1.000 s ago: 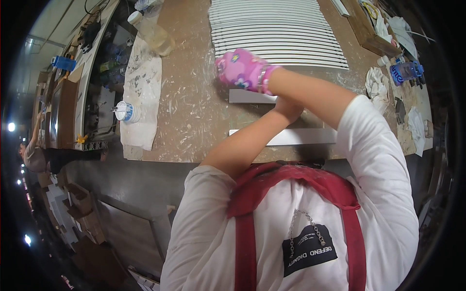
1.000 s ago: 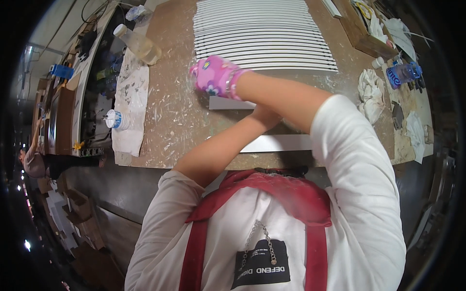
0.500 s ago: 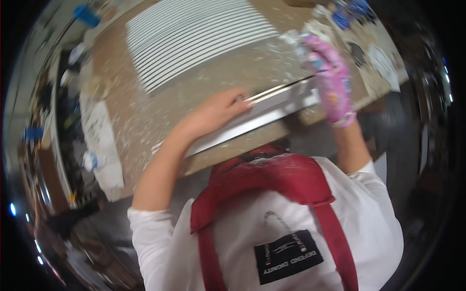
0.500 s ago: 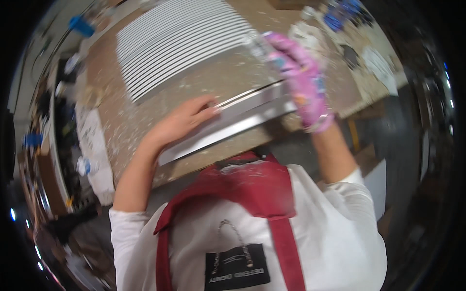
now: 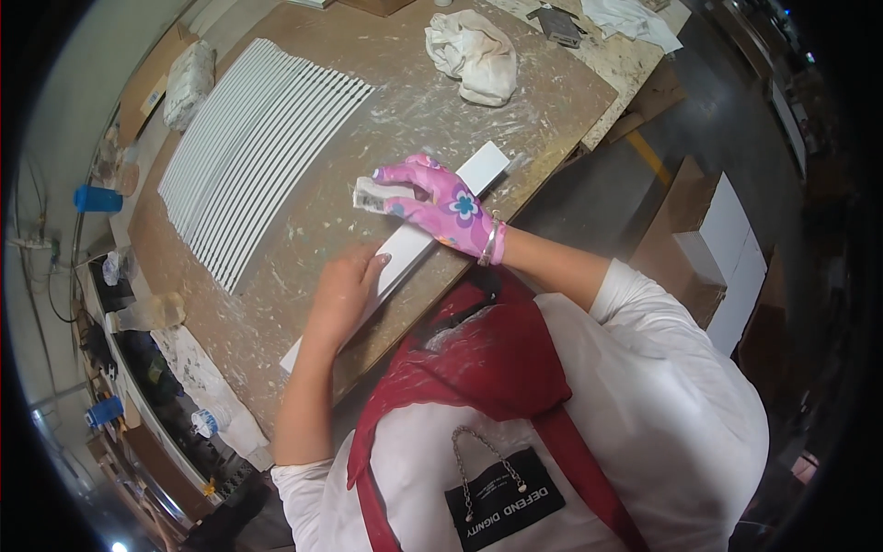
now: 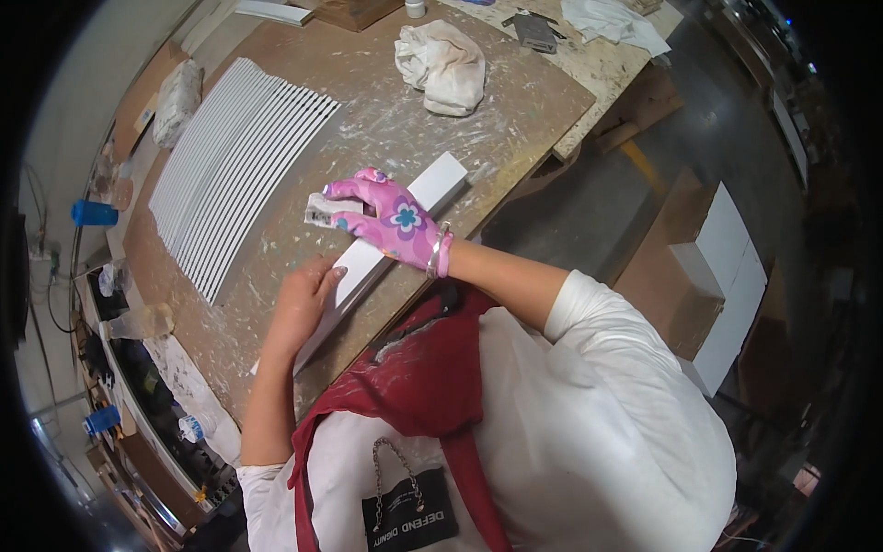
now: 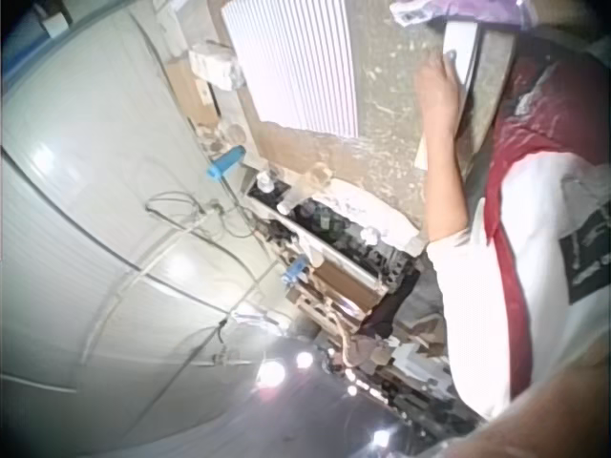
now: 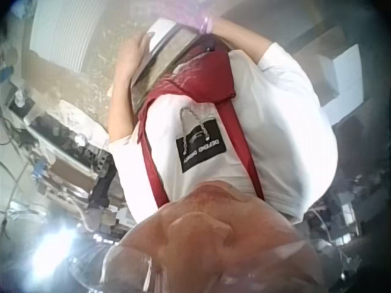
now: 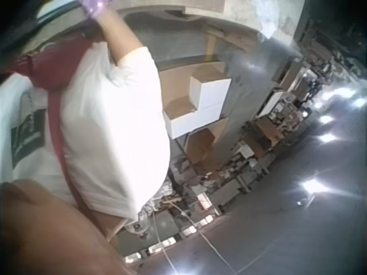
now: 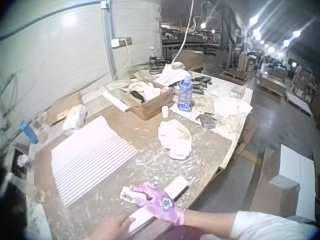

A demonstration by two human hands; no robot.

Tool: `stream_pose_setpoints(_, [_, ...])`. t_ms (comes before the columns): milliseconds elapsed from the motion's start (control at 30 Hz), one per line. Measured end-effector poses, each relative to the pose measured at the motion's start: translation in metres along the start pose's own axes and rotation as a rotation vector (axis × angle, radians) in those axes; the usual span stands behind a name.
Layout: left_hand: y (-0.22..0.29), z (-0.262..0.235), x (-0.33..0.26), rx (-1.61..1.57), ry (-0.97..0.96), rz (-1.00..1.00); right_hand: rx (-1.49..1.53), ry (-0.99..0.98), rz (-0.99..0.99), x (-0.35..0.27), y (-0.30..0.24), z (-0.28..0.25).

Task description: The person cleans a white slatted panel and individual white strips by wiping them with a cloth.

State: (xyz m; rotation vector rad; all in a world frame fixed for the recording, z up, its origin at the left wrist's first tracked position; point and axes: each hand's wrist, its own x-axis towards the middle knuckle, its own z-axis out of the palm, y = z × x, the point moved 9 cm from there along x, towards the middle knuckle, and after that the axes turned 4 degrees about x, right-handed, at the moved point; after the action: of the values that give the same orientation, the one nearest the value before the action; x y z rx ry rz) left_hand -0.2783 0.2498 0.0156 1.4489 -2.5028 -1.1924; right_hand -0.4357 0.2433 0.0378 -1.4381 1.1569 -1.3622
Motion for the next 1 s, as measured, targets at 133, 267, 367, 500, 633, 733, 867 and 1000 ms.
stream_pose_setpoints(133, [0.019,0.004,-0.012,0.374,0.263,0.284,0.226,0.112,0.102,0.002,0.026,-0.01])
stream_pose_setpoints(267, [-0.005,0.02,-0.017,0.41,0.234,0.06,-0.259,0.19,0.033,0.002,-0.014,-0.094])
stream_pose_setpoints(367, [-0.001,0.024,-0.012,0.39,0.244,0.067,-0.142,0.278,0.149,-0.017,0.039,-0.188])
stream_pose_setpoints(500, [0.002,0.023,-0.01,0.368,0.251,0.08,-0.263,0.085,0.37,-0.038,0.053,-0.164])
stream_pose_setpoints(633, [-0.002,0.021,-0.014,0.345,0.229,0.028,-0.28,-0.087,0.388,-0.064,0.036,-0.177])
stream_pose_setpoints(733, [-0.019,0.026,-0.011,0.295,0.232,0.027,-0.482,-0.144,0.37,-0.033,0.006,-0.168])
stream_pose_setpoints(867, [-0.013,0.021,-0.013,0.16,0.223,0.055,-0.547,-0.335,-0.067,0.043,-0.032,-0.072])
stream_pose_setpoints(1000, [-0.004,0.023,-0.011,0.305,0.223,0.114,-0.474,-0.683,-0.576,0.038,-0.064,0.115])
